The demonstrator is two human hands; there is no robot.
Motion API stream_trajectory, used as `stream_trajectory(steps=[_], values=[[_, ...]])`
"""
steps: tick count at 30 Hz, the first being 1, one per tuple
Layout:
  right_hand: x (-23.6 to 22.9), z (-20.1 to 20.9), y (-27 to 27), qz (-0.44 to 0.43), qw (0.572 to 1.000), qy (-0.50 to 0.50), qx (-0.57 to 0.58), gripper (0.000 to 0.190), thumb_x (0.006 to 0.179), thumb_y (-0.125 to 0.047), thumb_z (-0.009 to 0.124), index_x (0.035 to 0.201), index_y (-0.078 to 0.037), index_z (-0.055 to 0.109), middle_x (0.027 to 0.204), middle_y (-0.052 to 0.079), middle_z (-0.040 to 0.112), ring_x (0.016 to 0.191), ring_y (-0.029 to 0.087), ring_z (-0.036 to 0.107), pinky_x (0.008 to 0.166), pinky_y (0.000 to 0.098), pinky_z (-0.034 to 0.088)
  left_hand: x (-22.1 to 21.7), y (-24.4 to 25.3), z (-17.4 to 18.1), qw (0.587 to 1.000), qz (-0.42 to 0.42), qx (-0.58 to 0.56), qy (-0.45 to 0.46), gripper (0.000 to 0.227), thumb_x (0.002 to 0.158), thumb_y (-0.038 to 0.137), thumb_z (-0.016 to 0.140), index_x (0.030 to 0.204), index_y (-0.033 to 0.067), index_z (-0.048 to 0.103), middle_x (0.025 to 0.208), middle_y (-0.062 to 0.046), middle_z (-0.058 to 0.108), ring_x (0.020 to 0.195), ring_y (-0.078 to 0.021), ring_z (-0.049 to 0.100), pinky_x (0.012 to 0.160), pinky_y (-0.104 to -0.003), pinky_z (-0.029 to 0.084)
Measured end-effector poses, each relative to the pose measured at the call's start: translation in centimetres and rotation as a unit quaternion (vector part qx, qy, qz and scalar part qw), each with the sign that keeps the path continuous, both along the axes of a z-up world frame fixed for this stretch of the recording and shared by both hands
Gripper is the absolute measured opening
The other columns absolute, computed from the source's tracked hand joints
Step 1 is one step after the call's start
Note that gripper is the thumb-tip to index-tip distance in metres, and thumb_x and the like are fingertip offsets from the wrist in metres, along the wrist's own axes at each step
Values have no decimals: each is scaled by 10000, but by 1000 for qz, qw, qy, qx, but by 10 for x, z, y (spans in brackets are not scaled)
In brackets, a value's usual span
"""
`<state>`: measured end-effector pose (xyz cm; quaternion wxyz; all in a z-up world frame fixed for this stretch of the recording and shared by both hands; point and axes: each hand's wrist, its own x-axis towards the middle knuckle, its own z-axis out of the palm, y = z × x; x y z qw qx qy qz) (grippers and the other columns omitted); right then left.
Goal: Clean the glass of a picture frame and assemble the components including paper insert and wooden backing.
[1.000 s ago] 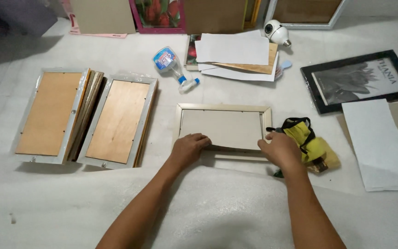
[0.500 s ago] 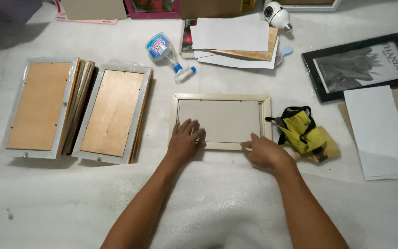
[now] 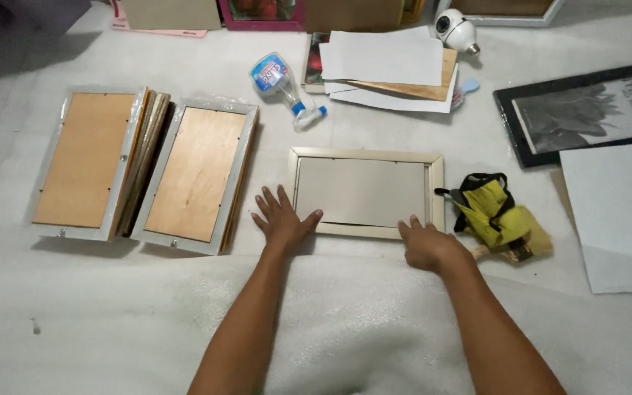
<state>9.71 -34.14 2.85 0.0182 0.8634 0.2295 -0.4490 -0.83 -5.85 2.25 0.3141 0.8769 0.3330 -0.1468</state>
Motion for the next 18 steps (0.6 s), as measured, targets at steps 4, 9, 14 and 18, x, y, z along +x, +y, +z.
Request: stream_trajectory(steps=[4, 9, 14, 18], values=[[-4, 14, 7, -12, 1000, -1, -5, 829, 867, -111, 418, 1663, -201, 204, 1727, 144, 164, 1561, 438, 192, 1162, 721, 232, 4, 0, 0, 1000, 9, 0, 11, 1188, 846, 710, 633, 1633, 104, -21, 1675, -228, -153, 1528, -431, -199, 1180, -671, -110], [-14, 38, 17, -55, 998, 14, 22, 781, 906, -120, 408, 1659, -233, 235, 1719, 181, 172, 1557, 471, 173, 1169, 734, 210, 2, -9, 40, 999, 17, -30, 34, 1306, 758, 707, 724, 1634, 104, -34, 1685, -195, -183, 1533, -391, -237, 1171, -680, -145], [-17, 48, 24, -44, 999, 14, 0, 790, 912, -109, 373, 1660, -310, 220, 1725, 176, 154, 1560, 482, 166, 1169, 731, 206, 5, -6, 30, 998, 13, -28, 50, 1358, 717, 748, 728, 1632, 112, -48, 1681, -189, -200, 1526, -384, -260, 1148, -707, -151], [-11, 21, 18, -42, 999, 2, -6, 774, 923, -146, 395, 1652, -354, 240, 1727, 166, 158, 1558, 478, 173, 1155, 728, 238, 6, -5, 25, 998, 11, -24, 63, 1344, 727, 762, 703, 1629, 137, -72, 1676, -172, -226, 1520, -377, -280, 1130, -742, -133]])
